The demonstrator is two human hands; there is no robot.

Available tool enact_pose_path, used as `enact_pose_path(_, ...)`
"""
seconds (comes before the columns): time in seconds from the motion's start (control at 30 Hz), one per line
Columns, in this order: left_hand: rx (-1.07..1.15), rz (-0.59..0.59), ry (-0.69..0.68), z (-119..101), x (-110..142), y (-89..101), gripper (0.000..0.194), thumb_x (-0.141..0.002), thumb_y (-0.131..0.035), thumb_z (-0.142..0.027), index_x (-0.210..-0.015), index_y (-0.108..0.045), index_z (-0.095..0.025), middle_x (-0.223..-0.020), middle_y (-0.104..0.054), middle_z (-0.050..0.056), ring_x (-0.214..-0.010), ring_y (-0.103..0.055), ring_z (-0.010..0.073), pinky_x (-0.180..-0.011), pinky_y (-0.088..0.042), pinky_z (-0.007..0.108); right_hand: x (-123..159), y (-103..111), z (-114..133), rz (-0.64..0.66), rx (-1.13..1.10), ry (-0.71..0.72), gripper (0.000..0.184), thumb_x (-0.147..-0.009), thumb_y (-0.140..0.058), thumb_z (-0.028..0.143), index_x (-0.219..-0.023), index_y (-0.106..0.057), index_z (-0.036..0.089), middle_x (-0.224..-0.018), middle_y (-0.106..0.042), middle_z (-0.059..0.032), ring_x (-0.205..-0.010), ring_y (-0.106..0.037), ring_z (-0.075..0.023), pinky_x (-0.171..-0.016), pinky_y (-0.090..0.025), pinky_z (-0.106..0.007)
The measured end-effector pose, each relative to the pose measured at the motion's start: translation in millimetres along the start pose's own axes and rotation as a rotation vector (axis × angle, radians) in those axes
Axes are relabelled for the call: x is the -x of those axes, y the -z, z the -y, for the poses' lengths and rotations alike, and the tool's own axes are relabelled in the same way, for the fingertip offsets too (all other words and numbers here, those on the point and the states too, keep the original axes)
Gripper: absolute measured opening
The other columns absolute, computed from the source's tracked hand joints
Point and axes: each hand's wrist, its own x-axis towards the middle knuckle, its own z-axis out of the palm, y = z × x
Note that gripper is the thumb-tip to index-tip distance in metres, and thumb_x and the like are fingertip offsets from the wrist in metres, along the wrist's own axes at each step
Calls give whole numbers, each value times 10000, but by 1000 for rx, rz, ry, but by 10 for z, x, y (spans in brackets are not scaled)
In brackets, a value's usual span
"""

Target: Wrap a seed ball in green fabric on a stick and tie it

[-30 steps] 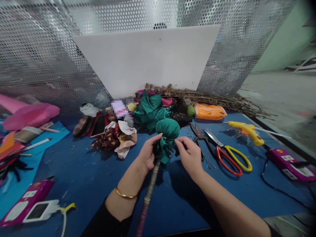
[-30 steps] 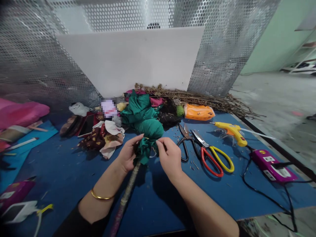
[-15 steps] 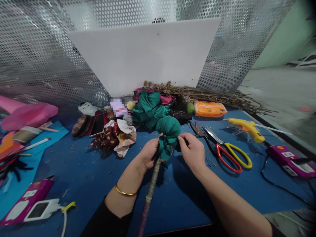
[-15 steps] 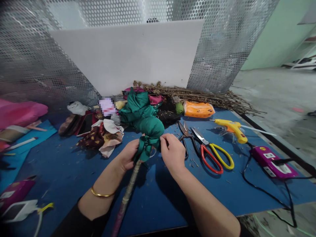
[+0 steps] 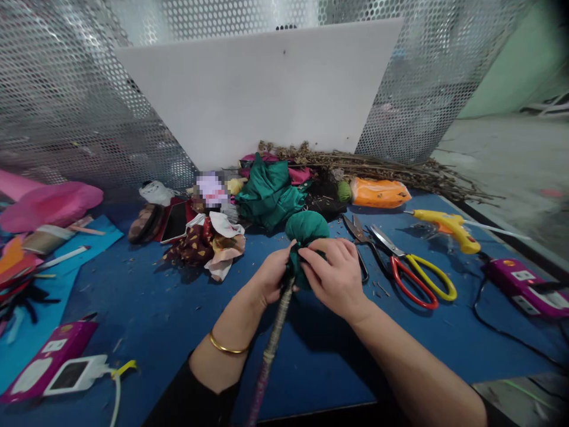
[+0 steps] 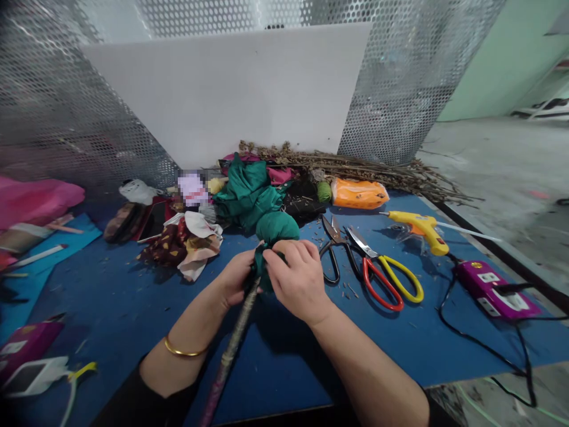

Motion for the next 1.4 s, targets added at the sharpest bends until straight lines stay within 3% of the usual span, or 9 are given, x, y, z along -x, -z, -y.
enact_pose_path(0.13,-64,-70,46,13,-43,34,377,-808,-559,-500,-659,-559,-154,-436,-521,-20,-343,-476,114,-329,-375,218,-19,-83,-87,83,108,-71,188,-895,-479,210,-902,-664,236,-867,-626,-47,-803,-525,-186,-805,-333,-368)
enact_pose_path(0.3,-289,-122,-34,2,-76,80,362,-787,-583,-484,-634,-586,-156,-494,-566,12,-463,-539,156,-467,-429,258,9,-164,-188,103,-46,-221,150,-881,-501,199,-835,-643,213,-796,-603,-22,-779,-535,-169,-756,-345,-324)
enact_pose_path(0.37,-497,-254,-224,-25,-50,84,306,-747,-643,-432,-604,-595,-167,-533,-574,19,-588,-577,186,-550,-435,257,20,-185,-204,127,-90,-257,137,-869,-511,188,-824,-639,214,-793,-603,-17,-780,-540,-168,-746,-346,-316)
enact_pose_path(0.47,-816,-492,-699,-86,24,58,157,-717,-687,-345,-699,-649,-193,-739,-622,49,-863,-575,230,-762,-428,272,30,-203,-211,148,-113,-283,126,-858,-522,179,-821,-638,210,-795,-606,-17,-796,-547,-173,-742,-344,-314)
enact_pose_path(0.53,-1031,-404,-935,-121,57,42,178,-697,-710,-312,-839,-673,-212,-909,-626,67,-978,-534,239,-884,-390,304,31,-203,-212,154,-120,-293,120,-854,-528,172,-825,-639,208,-796,-607,-17,-801,-548,-176,-734,-343,-313)
enact_pose_path(0.6,-1244,-214,-1025,-140,50,54,232,-675,-728,-267,-895,-677,-215,-978,-615,73,-1010,-510,245,-914,-373,332,28,-194,-213,159,-132,-308,113,-852,-534,176,-824,-639,208,-791,-605,-16,-796,-547,-175,-728,-344,-309)
enact_pose_path(0.7,-1380,-149,-1050,-141,-20,129,94,-726,-655,-175,-812,-673,-207,-929,-622,57,-973,-518,222,-862,-392,326,17,-171,-219,164,-164,-339,107,-850,-546,195,-797,-637,210,-766,-595,-11,-777,-545,-169,-721,-352,-300)
enact_pose_path(1.07,-1188,-257,-806,-94,-121,199,98,-845,-515,-243,-821,-597,-195,-795,-659,-5,-734,-582,146,-689,-402,257,-1,-149,-272,190,-220,-445,112,-843,-539,196,-751,-601,211,-729,-553,1,-722,-526,-158,-659,-342,-280)
enact_pose_path(1.4,-1083,-507,-868,100,-160,95,112,-850,-526,-276,-791,-561,-187,-712,-607,-14,-676,-553,130,-655,-376,242,21,-173,-173,249,182,-210,154,-877,-535,314,-840,-621,192,-781,-586,-43,-799,-522,-205,-775,-308,-350)
